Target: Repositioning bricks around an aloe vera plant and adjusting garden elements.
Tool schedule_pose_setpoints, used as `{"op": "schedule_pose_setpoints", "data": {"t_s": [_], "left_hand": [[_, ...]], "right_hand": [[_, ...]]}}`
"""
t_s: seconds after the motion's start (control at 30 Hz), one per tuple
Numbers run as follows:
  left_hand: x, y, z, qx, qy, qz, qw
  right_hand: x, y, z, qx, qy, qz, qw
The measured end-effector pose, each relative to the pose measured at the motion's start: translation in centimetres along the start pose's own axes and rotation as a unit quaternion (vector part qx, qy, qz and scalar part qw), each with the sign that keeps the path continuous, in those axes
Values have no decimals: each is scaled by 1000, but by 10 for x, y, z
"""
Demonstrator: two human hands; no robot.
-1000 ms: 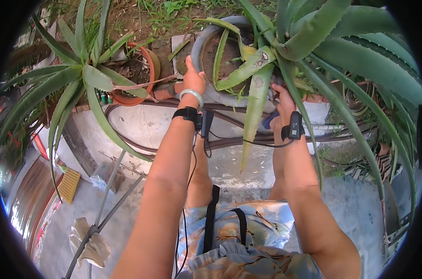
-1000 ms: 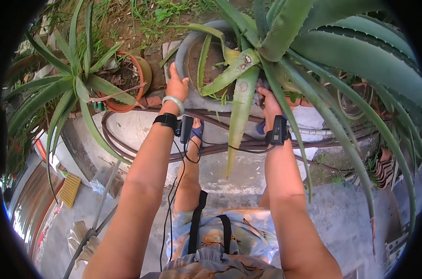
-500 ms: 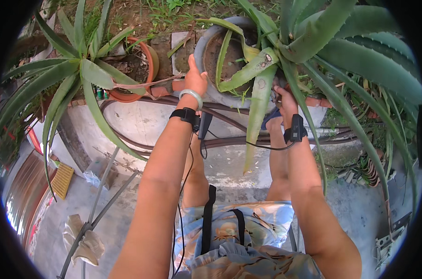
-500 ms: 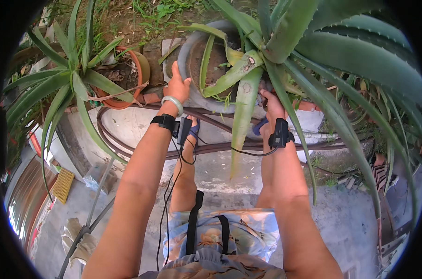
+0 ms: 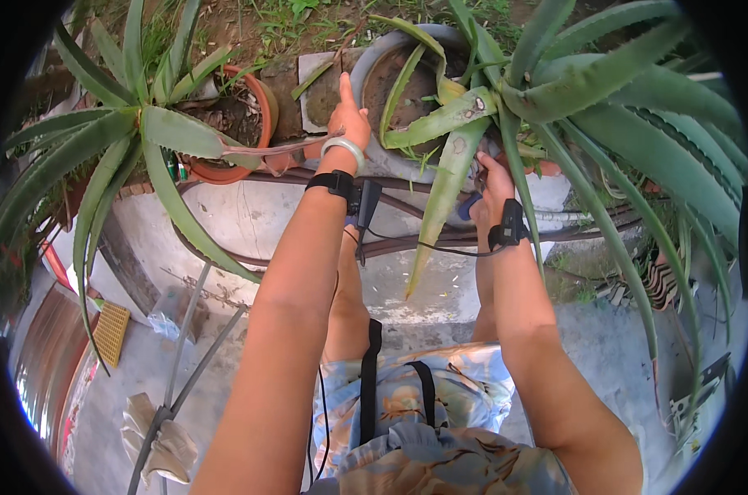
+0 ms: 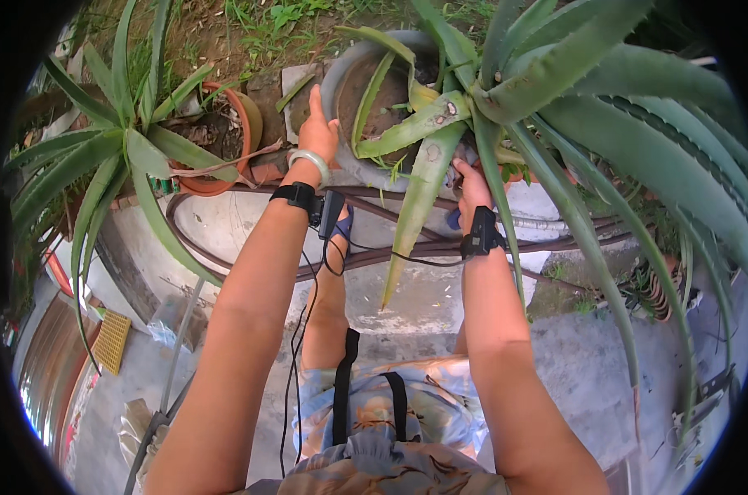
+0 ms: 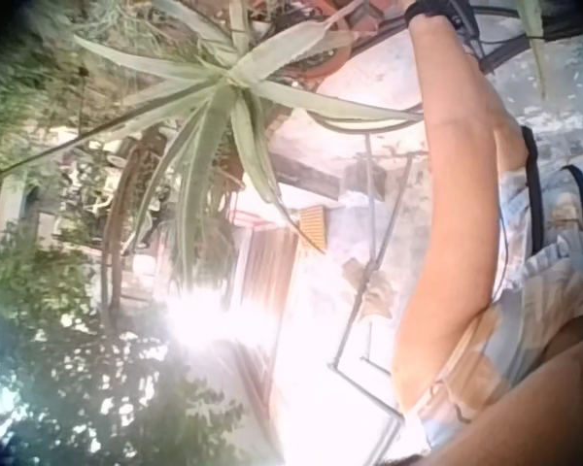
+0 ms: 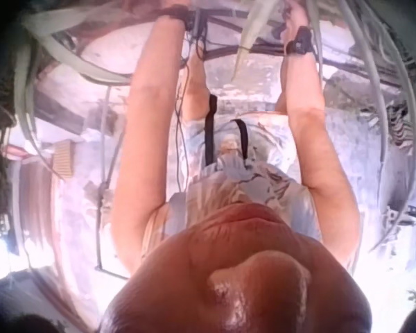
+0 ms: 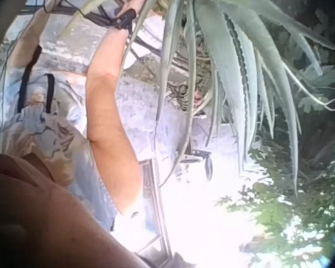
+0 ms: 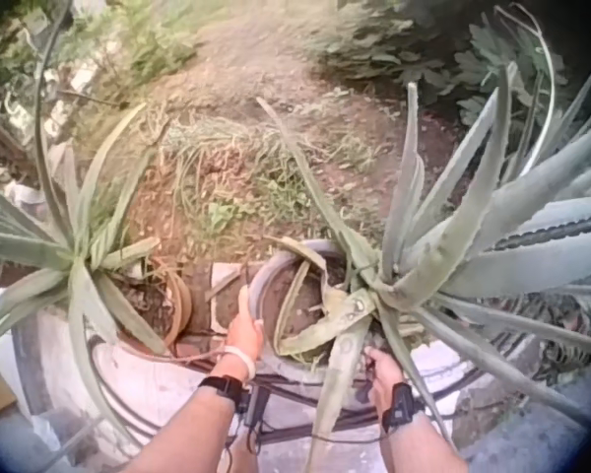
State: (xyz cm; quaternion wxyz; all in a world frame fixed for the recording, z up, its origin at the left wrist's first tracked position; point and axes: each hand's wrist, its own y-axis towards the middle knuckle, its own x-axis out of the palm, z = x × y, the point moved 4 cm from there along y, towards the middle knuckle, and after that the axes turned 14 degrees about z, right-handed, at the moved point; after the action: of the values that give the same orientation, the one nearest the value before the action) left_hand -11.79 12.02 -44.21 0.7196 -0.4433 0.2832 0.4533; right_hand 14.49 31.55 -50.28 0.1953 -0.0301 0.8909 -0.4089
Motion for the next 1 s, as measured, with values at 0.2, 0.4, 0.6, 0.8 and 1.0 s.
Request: {"op": "schedule_pose_setpoints", "data": {"t_s": [0.2, 0.4, 0.6, 0.8, 1.0], "left_hand": [[-6, -3, 24, -12, 34, -27, 999], [-26, -24, 25, 124, 181, 54, 974], [-22, -70, 41, 322, 186, 38, 928], [-28, -85, 15, 324, 232, 2, 917], [-16, -89, 16, 373, 295, -19, 879]], "right_hand": [[-3, 28, -2, -83, -8, -58, 995], [11, -2, -19, -67, -134, -40, 988], [1, 26, -7, -71, -230, -22, 970], [15, -14, -16, -176, -192, -19, 965], [-8, -6, 12, -160, -75, -41, 983]]}}
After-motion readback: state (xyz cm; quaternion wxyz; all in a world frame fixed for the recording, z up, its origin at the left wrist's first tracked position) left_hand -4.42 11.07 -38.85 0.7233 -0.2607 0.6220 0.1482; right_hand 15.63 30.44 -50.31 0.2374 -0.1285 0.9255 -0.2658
